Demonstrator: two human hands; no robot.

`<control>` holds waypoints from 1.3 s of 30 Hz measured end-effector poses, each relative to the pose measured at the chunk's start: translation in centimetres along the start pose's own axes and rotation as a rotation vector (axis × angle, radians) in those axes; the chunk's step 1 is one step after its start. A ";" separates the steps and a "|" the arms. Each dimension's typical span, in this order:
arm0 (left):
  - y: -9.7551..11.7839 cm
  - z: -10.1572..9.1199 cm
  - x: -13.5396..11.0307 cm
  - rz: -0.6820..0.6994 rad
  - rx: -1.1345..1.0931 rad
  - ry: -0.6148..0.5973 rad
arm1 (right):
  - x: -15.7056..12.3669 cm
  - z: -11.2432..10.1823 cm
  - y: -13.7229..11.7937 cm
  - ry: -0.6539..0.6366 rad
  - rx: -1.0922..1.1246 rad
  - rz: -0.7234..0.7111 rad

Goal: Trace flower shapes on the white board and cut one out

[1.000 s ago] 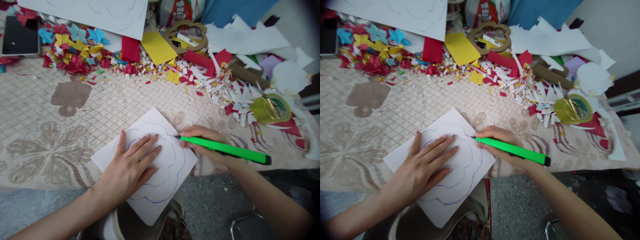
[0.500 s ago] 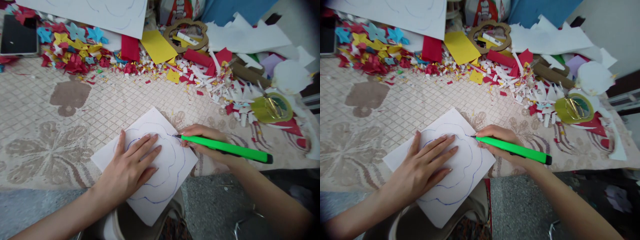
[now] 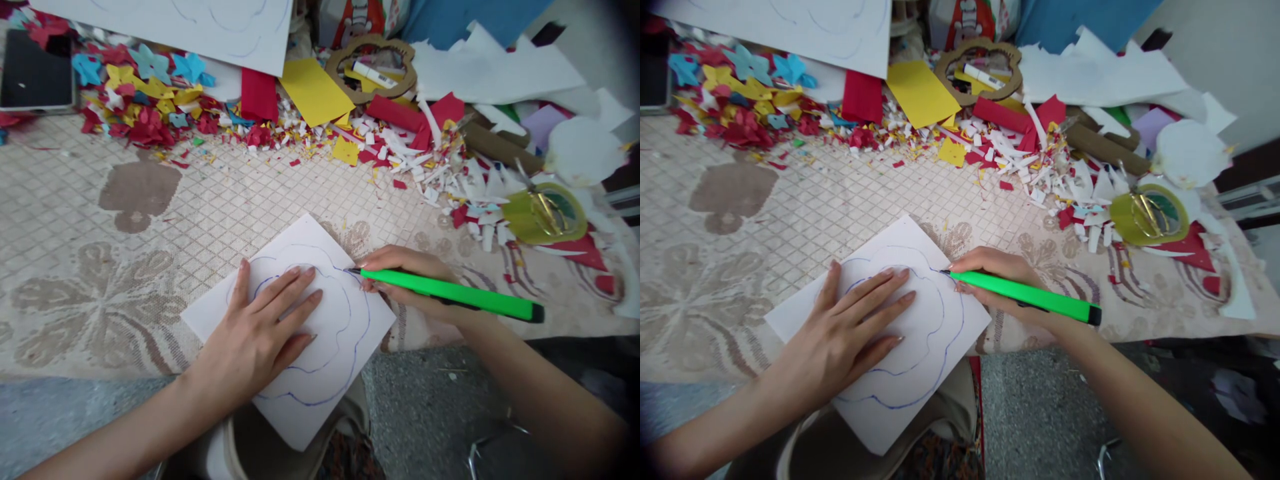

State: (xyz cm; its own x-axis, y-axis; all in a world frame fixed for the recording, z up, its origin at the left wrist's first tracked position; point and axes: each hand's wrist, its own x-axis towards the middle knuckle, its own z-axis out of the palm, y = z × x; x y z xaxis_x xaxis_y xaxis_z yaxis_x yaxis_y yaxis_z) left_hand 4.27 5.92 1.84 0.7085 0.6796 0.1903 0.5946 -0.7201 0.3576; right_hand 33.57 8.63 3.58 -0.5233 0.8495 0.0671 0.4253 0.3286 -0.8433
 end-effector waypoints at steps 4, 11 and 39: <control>0.0 0.1 0.0 -0.004 0.001 -0.013 | 0.4 -0.2 -0.3 -0.036 -0.026 0.001; -0.1 0.1 0.0 0.002 -0.003 -0.003 | 0.5 -0.2 -0.4 -0.026 -0.002 0.013; 0.0 0.3 -0.3 -0.014 -0.010 0.015 | -2.7 2.3 0.4 0.383 0.203 0.172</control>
State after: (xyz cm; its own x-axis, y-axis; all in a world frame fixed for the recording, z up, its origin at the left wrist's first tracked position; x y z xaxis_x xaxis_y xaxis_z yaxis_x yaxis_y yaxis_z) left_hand 4.18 5.65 1.55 0.6943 0.6917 0.1988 0.6006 -0.7091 0.3693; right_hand 33.46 5.56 1.86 -0.1313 0.9883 0.0773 0.3086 0.1149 -0.9442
